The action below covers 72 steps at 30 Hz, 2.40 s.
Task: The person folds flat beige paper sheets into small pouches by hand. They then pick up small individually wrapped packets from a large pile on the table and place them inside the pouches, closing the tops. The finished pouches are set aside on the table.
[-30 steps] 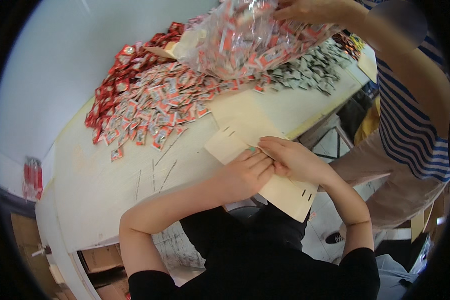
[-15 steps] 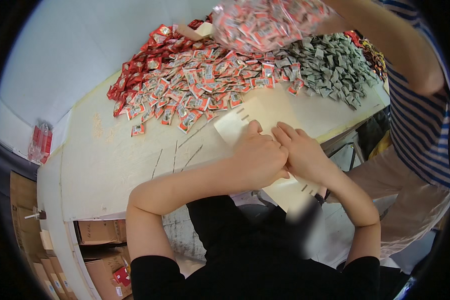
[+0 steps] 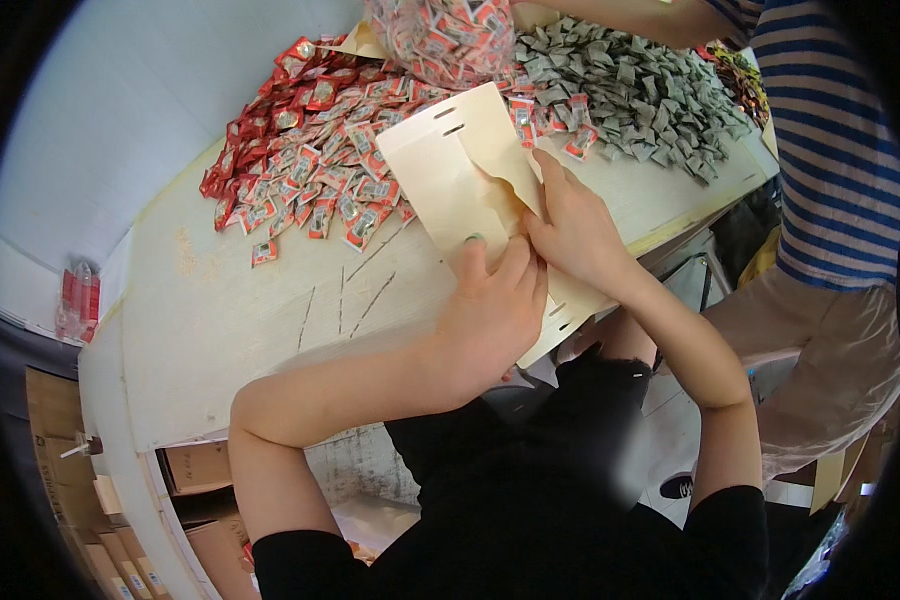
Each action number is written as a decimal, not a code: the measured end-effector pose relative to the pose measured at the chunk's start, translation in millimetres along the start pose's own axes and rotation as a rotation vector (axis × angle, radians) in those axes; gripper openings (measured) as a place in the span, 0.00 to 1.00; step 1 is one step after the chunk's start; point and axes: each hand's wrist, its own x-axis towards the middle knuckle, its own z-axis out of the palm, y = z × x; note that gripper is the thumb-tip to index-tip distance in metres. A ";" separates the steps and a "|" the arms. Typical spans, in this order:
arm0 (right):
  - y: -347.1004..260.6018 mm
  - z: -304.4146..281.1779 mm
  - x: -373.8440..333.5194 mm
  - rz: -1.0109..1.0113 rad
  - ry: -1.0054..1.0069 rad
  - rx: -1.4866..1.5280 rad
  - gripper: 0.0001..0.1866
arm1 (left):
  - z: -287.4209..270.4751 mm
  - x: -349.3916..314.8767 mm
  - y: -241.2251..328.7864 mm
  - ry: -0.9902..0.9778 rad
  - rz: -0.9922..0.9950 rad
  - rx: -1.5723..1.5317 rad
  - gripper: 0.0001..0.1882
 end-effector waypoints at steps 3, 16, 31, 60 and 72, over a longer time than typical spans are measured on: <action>4.9 5.0 5.6 0.030 -0.043 0.031 0.33 | 23.6 -3.5 -0.3 0.159 -0.119 0.085 0.26; 5.1 12.6 56.6 0.094 0.161 0.127 0.45 | 30.8 14.5 -32.8 0.201 0.155 -0.020 0.07; 25.4 -11.4 52.4 0.154 0.156 0.451 0.29 | 32.1 3.0 -86.4 0.476 0.077 -0.022 0.06; -34.1 -27.0 -11.9 0.013 -0.520 1.010 0.13 | 49.0 1.1 -45.0 0.740 -0.311 -0.886 0.62; -49.6 -25.3 -7.8 0.319 -0.462 1.785 0.17 | 60.7 4.3 -29.6 0.874 -0.295 -0.829 0.61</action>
